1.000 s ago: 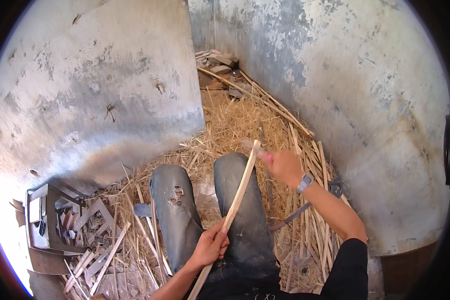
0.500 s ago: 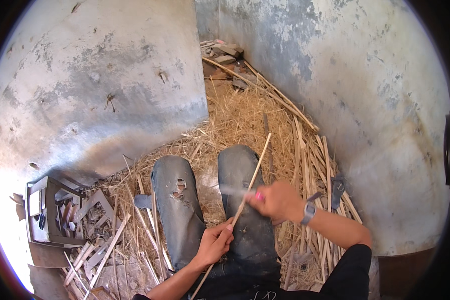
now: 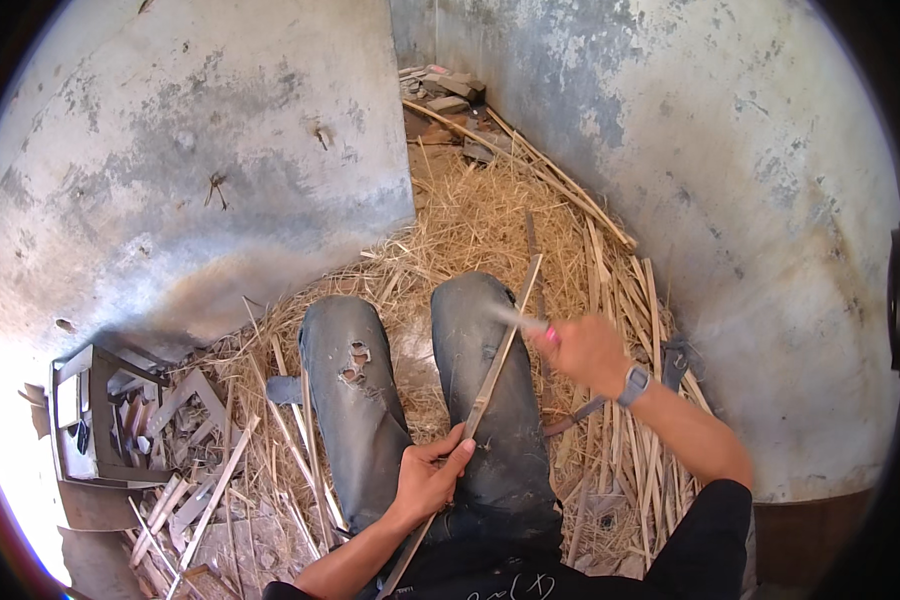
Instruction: The person shaves a thin bamboo slat using a knife while sitting on a floor covered in wood shavings.
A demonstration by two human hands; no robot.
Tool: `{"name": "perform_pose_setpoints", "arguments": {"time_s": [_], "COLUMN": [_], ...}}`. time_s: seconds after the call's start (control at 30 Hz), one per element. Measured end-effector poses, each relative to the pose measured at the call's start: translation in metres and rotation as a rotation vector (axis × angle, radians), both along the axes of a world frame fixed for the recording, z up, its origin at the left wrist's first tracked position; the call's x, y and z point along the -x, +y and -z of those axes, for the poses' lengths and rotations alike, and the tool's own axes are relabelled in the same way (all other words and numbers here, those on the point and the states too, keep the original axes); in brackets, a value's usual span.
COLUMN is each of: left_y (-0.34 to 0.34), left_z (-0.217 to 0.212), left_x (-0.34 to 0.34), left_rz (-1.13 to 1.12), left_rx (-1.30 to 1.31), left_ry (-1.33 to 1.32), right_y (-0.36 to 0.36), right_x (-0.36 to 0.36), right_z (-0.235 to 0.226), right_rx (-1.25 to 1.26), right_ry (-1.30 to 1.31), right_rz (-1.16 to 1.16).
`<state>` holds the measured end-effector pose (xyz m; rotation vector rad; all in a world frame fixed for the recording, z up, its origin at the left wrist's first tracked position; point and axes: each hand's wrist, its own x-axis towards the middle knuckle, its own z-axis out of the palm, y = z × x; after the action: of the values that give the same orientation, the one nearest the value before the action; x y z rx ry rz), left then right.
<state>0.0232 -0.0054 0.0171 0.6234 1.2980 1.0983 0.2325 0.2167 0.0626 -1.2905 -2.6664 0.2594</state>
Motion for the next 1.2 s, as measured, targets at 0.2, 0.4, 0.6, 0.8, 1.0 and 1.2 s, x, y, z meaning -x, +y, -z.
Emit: {"name": "perform_pose_setpoints", "arguments": {"time_s": [0.2,0.4,0.6,0.8,1.0,1.2], "left_y": [0.001,0.003,0.002,-0.003,0.003,-0.001], "left_z": [0.004,-0.001,-0.001,0.002,0.004,-0.001], "left_x": [0.0,-0.002,-0.001,0.004,0.005,0.006], "left_rz": [-0.018,-0.009,0.002,0.002,-0.014,0.028], "left_rx": [0.015,0.005,-0.017,-0.016,-0.048,-0.074], "left_ry": [0.001,0.049,0.097,0.147,0.09,0.217], "right_y": [-0.042,-0.032,0.026,0.014,0.094,-0.021], "right_x": [0.015,0.01,-0.008,0.004,-0.031,0.018], "right_z": [0.003,-0.002,0.007,0.008,-0.004,-0.002], "right_rx": [0.037,0.034,0.181,-0.053,-0.073,0.001], "right_ry": [-0.022,0.007,0.125,0.096,0.358,0.143], "right_rz": [-0.286,-0.215,0.125,-0.061,0.266,-0.169]}}
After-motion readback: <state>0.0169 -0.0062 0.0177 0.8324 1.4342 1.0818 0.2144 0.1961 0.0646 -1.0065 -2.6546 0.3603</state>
